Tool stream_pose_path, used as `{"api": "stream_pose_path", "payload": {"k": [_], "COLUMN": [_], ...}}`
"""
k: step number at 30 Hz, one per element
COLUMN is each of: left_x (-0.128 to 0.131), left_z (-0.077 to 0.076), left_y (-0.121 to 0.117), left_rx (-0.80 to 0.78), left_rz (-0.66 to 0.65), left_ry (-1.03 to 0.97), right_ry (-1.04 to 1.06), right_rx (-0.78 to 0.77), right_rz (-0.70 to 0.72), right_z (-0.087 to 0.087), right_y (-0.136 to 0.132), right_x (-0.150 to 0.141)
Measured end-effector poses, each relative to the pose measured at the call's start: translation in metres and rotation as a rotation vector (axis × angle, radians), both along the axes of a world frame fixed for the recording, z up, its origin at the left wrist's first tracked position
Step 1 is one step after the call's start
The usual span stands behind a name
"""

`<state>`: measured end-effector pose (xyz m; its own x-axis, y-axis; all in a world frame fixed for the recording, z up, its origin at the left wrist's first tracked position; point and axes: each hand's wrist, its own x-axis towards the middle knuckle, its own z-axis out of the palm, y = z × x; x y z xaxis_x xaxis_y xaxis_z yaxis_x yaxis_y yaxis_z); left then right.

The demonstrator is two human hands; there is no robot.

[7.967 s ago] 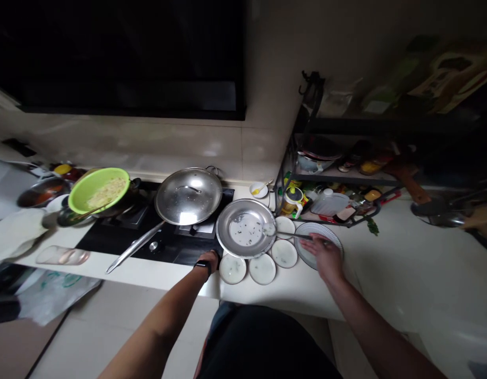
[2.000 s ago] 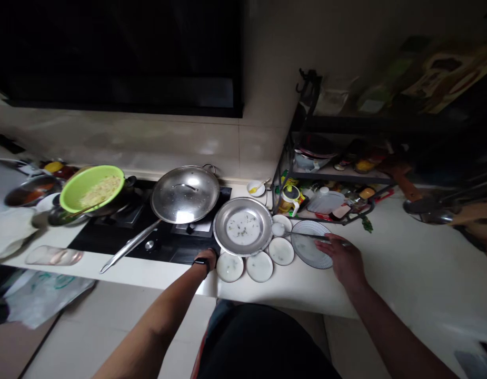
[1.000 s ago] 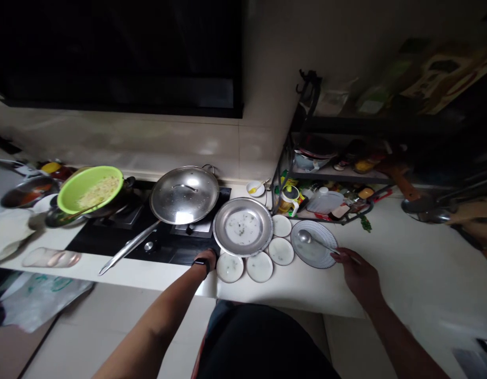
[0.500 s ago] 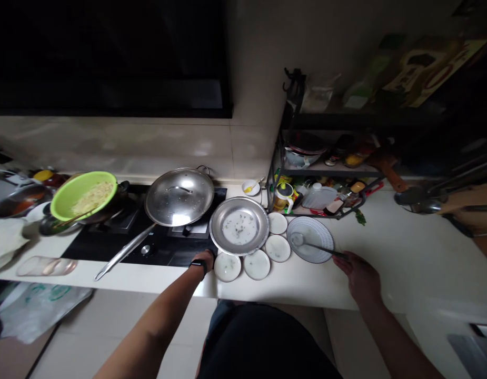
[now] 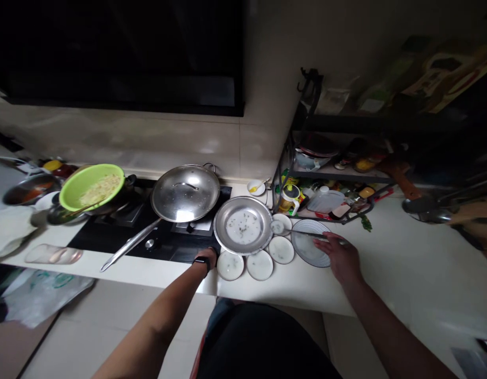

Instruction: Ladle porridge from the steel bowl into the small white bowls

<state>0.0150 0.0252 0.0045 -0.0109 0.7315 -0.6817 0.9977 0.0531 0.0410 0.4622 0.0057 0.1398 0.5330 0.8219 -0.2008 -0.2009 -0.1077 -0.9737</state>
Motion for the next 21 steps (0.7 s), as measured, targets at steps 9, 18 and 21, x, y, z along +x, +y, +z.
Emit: {"api": "stream_pose_path", "payload": {"k": [9,18,21], "left_x": [0.0,-0.001,-0.002], "left_z": [0.002,0.001,-0.003], "left_y": [0.0,0.0,0.001], "left_rx": [-0.004,-0.011,0.0], "left_rz": [0.066,0.04,0.022], "left_ry": [-0.017,-0.019,-0.029], "right_ry": [-0.473,-1.171,-1.088], "right_rx": [0.089,0.394,0.225], "right_rz": [0.549,0.794,0.497], "right_z": [-0.03,-0.011,-0.001], "right_y": [0.012,-0.02,-0.024], "right_x": [-0.09,-0.054,-0.017]}}
